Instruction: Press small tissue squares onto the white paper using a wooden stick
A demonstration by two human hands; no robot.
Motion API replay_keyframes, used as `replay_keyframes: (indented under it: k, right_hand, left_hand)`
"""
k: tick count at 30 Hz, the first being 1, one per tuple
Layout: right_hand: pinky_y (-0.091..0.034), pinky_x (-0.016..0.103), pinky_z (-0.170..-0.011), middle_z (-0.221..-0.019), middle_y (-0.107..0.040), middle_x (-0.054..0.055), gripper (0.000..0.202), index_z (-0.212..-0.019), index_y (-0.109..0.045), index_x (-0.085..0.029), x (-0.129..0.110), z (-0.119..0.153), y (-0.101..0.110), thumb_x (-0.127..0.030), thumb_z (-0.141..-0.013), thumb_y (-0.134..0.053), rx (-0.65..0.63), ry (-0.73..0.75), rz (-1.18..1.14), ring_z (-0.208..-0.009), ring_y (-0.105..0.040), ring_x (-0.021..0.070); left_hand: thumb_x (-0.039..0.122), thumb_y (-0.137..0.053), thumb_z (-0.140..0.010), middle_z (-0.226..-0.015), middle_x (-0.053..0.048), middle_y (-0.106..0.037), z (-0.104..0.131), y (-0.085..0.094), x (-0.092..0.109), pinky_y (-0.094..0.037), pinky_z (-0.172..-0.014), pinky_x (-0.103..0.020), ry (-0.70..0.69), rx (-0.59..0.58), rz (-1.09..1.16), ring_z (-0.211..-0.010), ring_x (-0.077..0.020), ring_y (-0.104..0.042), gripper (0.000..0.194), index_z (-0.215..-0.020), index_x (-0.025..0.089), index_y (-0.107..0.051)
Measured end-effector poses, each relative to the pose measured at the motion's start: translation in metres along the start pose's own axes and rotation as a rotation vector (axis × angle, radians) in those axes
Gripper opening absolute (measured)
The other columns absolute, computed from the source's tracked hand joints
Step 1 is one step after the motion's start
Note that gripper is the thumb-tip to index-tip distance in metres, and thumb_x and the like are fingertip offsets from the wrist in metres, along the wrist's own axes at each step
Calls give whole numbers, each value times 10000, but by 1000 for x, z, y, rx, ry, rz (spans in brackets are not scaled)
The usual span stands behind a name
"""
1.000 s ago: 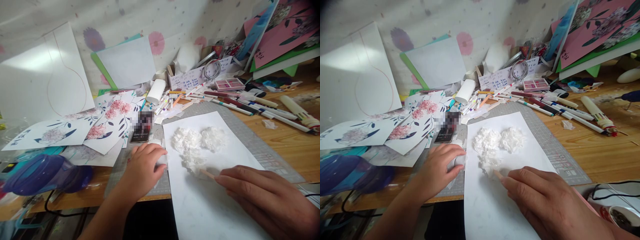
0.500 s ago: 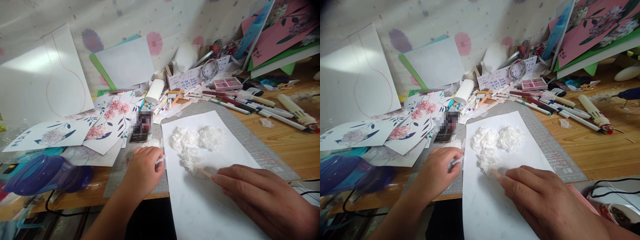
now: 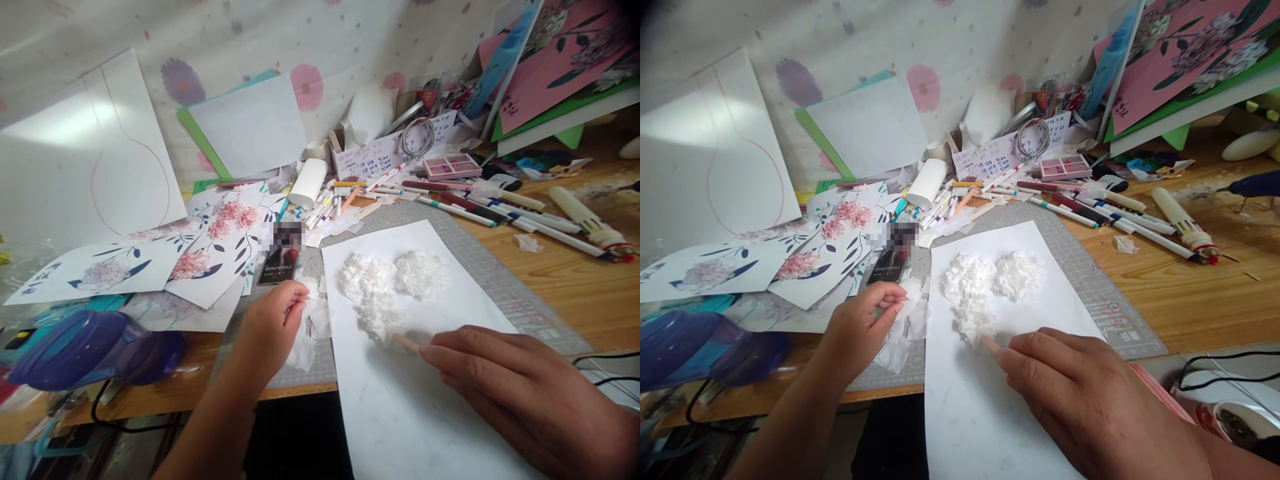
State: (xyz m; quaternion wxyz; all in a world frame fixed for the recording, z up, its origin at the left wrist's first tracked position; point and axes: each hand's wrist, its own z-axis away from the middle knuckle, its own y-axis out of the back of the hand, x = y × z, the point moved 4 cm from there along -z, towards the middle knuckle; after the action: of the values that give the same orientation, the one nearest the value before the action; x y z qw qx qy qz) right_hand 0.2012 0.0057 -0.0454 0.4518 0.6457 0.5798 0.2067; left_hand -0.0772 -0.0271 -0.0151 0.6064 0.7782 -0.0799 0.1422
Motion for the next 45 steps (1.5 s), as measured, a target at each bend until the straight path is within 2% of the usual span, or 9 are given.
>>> replay_keyframes:
  k: [5, 10, 15, 20, 23, 27, 33, 39, 45]
  right_hand:
    - [-535, 249, -621, -1039, -654, 69, 315, -1233, -531, -185, 0, -1, 0, -129, -945, -416, 5, -7, 1, -826, -652, 153]
    - [-530, 261, -617, -1022, -661, 77, 320, -1224, -525, -185, -1, -4, 2, -111, -939, -401, 5, -15, -4, -805, -649, 160]
    - [-514, 260, -611, -1003, -648, 82, 316, -1228, -511, -169, -4, -8, 5, -90, -944, -397, -21, -18, -39, -790, -632, 154]
    - [-503, 269, -595, -981, -640, 90, 307, -1224, -507, -149, -5, -12, 7, -93, -951, -378, -28, -2, -33, -765, -625, 158]
    - [-494, 276, -589, -945, -633, 83, 293, -1210, -512, -152, -5, -13, 6, -96, -952, -386, -36, -8, -49, -751, -618, 161]
    - [-485, 270, -585, -925, -637, 75, 276, -1187, -527, -161, -6, -11, 8, -101, -951, -397, -27, -17, -65, -741, -616, 156]
    - [-510, 233, -647, -935, -657, 57, 257, -1186, -535, -190, -2, -8, 23, -179, -962, -411, 134, -99, -69, -783, -634, 131]
    - [-505, 191, -637, -897, -662, 50, 223, -1129, -560, -175, -3, -20, 26, -169, -968, -407, 135, -87, -49, -760, -639, 106]
    - [-483, 224, -610, -879, -640, 46, 200, -1121, -542, -175, 0, -27, 14, -164, -968, -412, 114, -99, -79, -733, -613, 119]
  left_hand:
    - [127, -518, -782, -878, 13, -694, -4, 0, -3, -500, -712, -281, 35, -26, 51, -785, -163, -647, 200, -918, 234, -620]
    - [192, -585, -761, -867, -3, -684, -4, 2, 0, -508, -735, -299, 90, 3, 214, -797, -170, -645, 148, -898, 226, -629]
    - [209, -613, -774, -764, 22, -655, -6, -1, 31, -497, -678, -270, 67, -68, 500, -703, -137, -626, 34, -791, 228, -635]
    - [157, -623, -761, -723, 29, -653, -11, -23, 66, -496, -675, -249, 61, -149, 719, -694, -122, -610, 63, -758, 218, -638]
    - [136, -614, -764, -700, 34, -636, -13, -40, 73, -489, -646, -238, 88, -152, 713, -671, -115, -590, 78, -751, 210, -633]
    - [120, -607, -764, -653, 52, -600, -12, -54, 71, -455, -572, -216, 105, -150, 632, -599, -98, -546, 94, -745, 210, -625]
    - [109, -625, -767, -666, 64, -617, -11, -57, 69, -463, -591, -193, 84, -147, 603, -615, -89, -565, 107, -760, 216, -628]
    - [84, -608, -790, -712, 71, -660, -9, -57, 68, -482, -630, -169, 67, -157, 617, -655, -78, -607, 147, -788, 227, -643]
    - [74, -601, -797, -712, 63, -661, -9, -57, 69, -485, -626, -187, 12, -143, 595, -649, -88, -604, 159, -801, 226, -646]
